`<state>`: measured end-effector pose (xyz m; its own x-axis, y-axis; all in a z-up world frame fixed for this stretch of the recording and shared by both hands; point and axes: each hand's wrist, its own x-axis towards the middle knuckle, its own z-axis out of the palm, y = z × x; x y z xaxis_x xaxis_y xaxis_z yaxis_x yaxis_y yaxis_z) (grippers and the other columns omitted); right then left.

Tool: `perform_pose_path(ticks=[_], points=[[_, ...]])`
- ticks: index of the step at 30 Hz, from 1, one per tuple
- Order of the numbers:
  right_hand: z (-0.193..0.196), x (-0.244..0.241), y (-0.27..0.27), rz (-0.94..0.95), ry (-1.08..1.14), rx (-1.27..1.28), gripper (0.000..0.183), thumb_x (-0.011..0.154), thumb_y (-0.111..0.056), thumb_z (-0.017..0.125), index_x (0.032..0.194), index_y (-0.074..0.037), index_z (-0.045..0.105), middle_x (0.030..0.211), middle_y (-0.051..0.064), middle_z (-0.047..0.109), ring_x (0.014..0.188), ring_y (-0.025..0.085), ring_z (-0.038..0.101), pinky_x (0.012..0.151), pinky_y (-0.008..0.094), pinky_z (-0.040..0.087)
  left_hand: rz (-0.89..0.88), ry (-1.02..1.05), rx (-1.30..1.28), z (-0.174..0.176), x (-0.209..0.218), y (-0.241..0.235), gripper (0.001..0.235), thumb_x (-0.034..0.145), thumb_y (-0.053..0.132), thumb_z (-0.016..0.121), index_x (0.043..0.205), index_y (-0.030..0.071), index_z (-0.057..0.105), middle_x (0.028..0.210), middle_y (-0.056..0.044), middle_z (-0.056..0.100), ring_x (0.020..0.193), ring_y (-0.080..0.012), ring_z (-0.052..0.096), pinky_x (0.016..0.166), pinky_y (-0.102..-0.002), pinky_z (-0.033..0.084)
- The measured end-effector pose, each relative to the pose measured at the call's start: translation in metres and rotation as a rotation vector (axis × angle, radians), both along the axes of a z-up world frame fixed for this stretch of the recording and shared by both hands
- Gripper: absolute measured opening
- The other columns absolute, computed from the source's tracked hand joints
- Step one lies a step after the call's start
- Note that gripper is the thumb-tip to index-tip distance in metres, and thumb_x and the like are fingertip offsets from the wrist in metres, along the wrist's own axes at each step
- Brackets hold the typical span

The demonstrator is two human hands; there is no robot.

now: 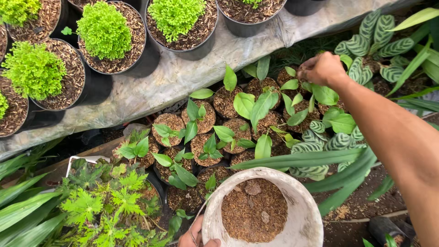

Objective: The person scoops coconut coir from a white bucket and spreads it by hand over the soil surface of multiple small potted plants arranged on the floor. The person repeatedly reaches into the bucket and applies the coir to each pot in sequence.

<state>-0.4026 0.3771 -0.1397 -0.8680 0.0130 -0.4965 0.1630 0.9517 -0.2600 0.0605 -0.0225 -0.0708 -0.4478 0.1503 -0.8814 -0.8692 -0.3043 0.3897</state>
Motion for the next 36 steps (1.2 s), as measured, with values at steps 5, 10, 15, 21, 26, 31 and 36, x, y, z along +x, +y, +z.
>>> perform_pose_path(ticks=[5, 10, 15, 21, 26, 31, 36], points=[[-0.057, -0.006, 0.005, 0.072, 0.003, 0.033, 0.035, 0.085, -0.033, 0.078, 0.119, -0.022, 0.078, 0.106, 0.021, 0.076, 0.102, 0.038, 0.071, 0.102, 0.041, 0.052, -0.036, 0.009, -0.036, -0.018, 0.010, -0.002, 0.075, 0.075, -0.004, 0.073, 0.147, 0.001, 0.052, 0.124, -0.018, 0.075, 0.115, -0.0241, 0.074, 0.106, -0.035, 0.047], [-0.074, -0.001, 0.016, 0.047, 0.019, 0.076, 0.031, 0.087, -0.025, 0.074, 0.117, -0.022, 0.081, 0.115, 0.018, 0.075, 0.105, 0.039, 0.071, 0.101, 0.043, 0.054, -0.003, -0.010, -0.005, -0.014, 0.008, 0.001, 0.077, 0.075, -0.007, 0.070, 0.149, 0.002, 0.051, 0.126, -0.017, 0.075, 0.115, -0.0232, 0.074, 0.105, -0.035, 0.048], [-0.068, 0.002, 0.028, -0.047, -0.125, 0.141, 0.040, 0.078, -0.037, 0.088, 0.115, -0.025, 0.080, 0.114, 0.016, 0.076, 0.107, 0.033, 0.071, 0.104, 0.039, 0.052, 0.009, -0.041, 0.011, -0.011, 0.005, -0.001, 0.080, 0.075, -0.007, 0.067, 0.152, 0.004, 0.048, 0.125, -0.018, 0.075, 0.112, -0.0239, 0.075, 0.103, -0.037, 0.050], [-0.057, 0.005, 0.015, -0.159, -0.275, 0.079, 0.032, 0.082, -0.031, 0.078, 0.114, -0.027, 0.080, 0.120, 0.009, 0.074, 0.100, 0.029, 0.071, 0.096, 0.042, 0.056, 0.007, -0.017, 0.003, -0.007, 0.001, 0.000, 0.081, 0.074, -0.006, 0.066, 0.152, 0.003, 0.048, 0.126, -0.016, 0.074, 0.113, -0.0220, 0.074, 0.104, -0.035, 0.049], [-0.048, 0.015, 0.003, -0.553, -0.405, -0.327, 0.017, 0.091, -0.010, 0.072, 0.102, 0.003, 0.069, 0.116, 0.016, 0.071, 0.095, 0.024, 0.072, 0.084, 0.039, 0.062, -0.027, -0.016, -0.075, 0.001, -0.004, 0.002, 0.075, 0.073, -0.006, 0.066, 0.146, 0.000, 0.052, 0.120, -0.019, 0.078, 0.110, -0.0240, 0.077, 0.102, -0.036, 0.051], [-0.046, 0.021, -0.004, -0.856, -0.561, -0.623, 0.012, 0.097, -0.010, 0.063, 0.101, -0.001, 0.069, 0.110, 0.014, 0.073, 0.093, 0.019, 0.075, 0.082, 0.028, 0.060, -0.009, -0.044, -0.054, 0.007, -0.011, 0.002, 0.078, 0.072, -0.005, 0.067, 0.148, 0.002, 0.052, 0.119, -0.018, 0.078, 0.108, -0.0235, 0.078, 0.101, -0.037, 0.052], [-0.039, 0.033, -0.004, -0.915, -0.357, -0.563, 0.024, 0.100, -0.013, 0.065, 0.117, 0.004, 0.068, 0.116, 0.007, 0.071, 0.097, 0.017, 0.074, 0.081, 0.030, 0.061, -0.066, -0.033, -0.100, 0.009, -0.008, 0.002, 0.079, 0.071, -0.004, 0.067, 0.148, 0.002, 0.052, 0.116, -0.019, 0.079, 0.105, -0.0243, 0.078, 0.099, -0.036, 0.052]])
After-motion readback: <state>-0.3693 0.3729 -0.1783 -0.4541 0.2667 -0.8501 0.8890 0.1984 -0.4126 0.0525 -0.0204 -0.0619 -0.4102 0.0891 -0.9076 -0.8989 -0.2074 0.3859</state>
